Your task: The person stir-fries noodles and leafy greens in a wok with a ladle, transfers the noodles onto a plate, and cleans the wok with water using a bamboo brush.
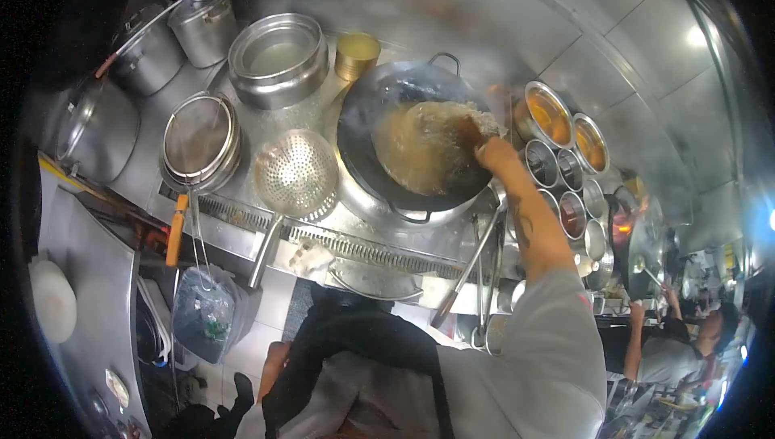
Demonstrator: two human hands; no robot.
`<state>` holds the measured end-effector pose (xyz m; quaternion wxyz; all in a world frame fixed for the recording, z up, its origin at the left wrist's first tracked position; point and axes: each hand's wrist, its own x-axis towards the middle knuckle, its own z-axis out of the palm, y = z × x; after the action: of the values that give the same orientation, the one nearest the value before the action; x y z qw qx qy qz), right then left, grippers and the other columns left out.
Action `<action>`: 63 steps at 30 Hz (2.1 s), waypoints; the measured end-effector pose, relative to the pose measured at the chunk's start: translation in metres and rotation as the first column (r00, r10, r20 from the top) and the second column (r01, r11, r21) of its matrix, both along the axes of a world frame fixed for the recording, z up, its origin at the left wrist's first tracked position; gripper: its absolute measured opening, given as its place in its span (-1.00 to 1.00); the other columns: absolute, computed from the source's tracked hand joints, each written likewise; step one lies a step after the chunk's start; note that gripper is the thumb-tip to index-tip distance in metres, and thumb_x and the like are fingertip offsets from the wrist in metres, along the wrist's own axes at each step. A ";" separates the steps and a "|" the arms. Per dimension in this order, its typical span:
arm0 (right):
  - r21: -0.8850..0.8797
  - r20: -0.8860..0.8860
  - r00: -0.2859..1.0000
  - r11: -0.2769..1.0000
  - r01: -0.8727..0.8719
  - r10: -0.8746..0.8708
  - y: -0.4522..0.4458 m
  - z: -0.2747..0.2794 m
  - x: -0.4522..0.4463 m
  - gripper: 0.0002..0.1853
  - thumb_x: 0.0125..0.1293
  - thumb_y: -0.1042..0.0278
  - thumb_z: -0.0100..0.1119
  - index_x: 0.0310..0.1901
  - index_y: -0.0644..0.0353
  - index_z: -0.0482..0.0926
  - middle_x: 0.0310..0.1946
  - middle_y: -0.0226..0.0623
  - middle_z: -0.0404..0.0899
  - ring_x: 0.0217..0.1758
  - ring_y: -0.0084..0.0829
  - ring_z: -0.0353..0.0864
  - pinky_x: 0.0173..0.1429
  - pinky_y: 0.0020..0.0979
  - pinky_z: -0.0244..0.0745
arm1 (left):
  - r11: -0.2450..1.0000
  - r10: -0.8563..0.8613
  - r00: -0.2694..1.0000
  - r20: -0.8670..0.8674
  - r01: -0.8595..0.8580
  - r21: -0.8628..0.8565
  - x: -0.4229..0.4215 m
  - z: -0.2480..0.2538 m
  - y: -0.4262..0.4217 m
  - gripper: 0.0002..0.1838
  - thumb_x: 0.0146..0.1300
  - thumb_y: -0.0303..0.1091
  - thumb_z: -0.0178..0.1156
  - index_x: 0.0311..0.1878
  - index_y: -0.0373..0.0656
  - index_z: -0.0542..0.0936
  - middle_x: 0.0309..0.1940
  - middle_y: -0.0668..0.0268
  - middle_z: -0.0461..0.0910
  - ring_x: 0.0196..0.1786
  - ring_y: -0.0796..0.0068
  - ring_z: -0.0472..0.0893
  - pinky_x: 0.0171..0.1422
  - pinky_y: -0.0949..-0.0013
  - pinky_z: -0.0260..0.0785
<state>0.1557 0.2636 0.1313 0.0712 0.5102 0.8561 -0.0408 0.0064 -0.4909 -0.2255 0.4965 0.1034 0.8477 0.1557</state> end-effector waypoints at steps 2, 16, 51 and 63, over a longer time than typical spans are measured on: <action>-0.042 -0.025 0.997 0.996 -0.079 0.078 -0.014 -0.027 0.005 -0.49 0.06 -0.12 0.23 -0.32 0.30 0.66 -0.36 0.14 0.62 -0.18 0.03 0.65 -0.04 -0.13 0.53 | 0.995 0.098 0.993 0.060 -0.097 -0.017 -0.005 0.040 0.013 -0.49 0.12 -0.03 0.03 -0.46 -0.42 0.62 -0.46 -0.14 0.61 -0.26 -0.04 0.63 -0.10 0.05 0.39; 0.031 -0.109 0.933 0.939 -0.342 0.344 -0.120 -0.020 -0.133 -0.57 0.13 0.02 0.12 -0.21 0.28 0.64 -0.24 0.14 0.62 -0.14 0.06 0.64 0.00 -0.06 0.53 | 0.975 0.215 0.977 0.013 -0.215 0.061 0.031 0.049 -0.004 -0.40 0.20 0.03 -0.01 -0.21 -0.46 0.62 -0.24 -0.30 0.57 -0.06 -0.15 0.60 0.06 0.06 0.36; -0.057 -0.151 0.973 0.981 -0.185 0.174 -0.012 -0.045 -0.053 -0.46 0.15 -0.13 0.09 -0.17 0.27 0.65 -0.17 0.09 0.62 -0.03 0.02 0.61 0.11 -0.11 0.47 | 0.951 0.076 0.976 -0.203 -0.010 0.309 0.036 0.047 -0.030 -0.46 0.19 0.01 0.08 -0.32 -0.43 0.63 -0.43 -0.11 0.63 -0.32 0.07 0.63 -0.18 0.15 0.39; 0.208 -0.004 0.878 0.859 -0.468 0.479 -0.086 -0.036 -0.097 -0.64 0.11 0.06 0.21 -0.37 0.28 0.67 -0.38 0.08 0.64 -0.23 -0.02 0.67 -0.02 -0.13 0.55 | 0.953 0.272 0.962 -0.030 -0.265 0.146 0.016 0.093 0.018 -0.46 0.15 0.01 0.10 -0.34 -0.45 0.61 -0.39 -0.17 0.61 -0.23 -0.03 0.63 -0.10 0.09 0.38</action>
<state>0.0584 0.1777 0.0949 0.0034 0.2873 0.9565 0.0503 0.0228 -0.4730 -0.1329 0.4411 0.0258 0.8528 0.2785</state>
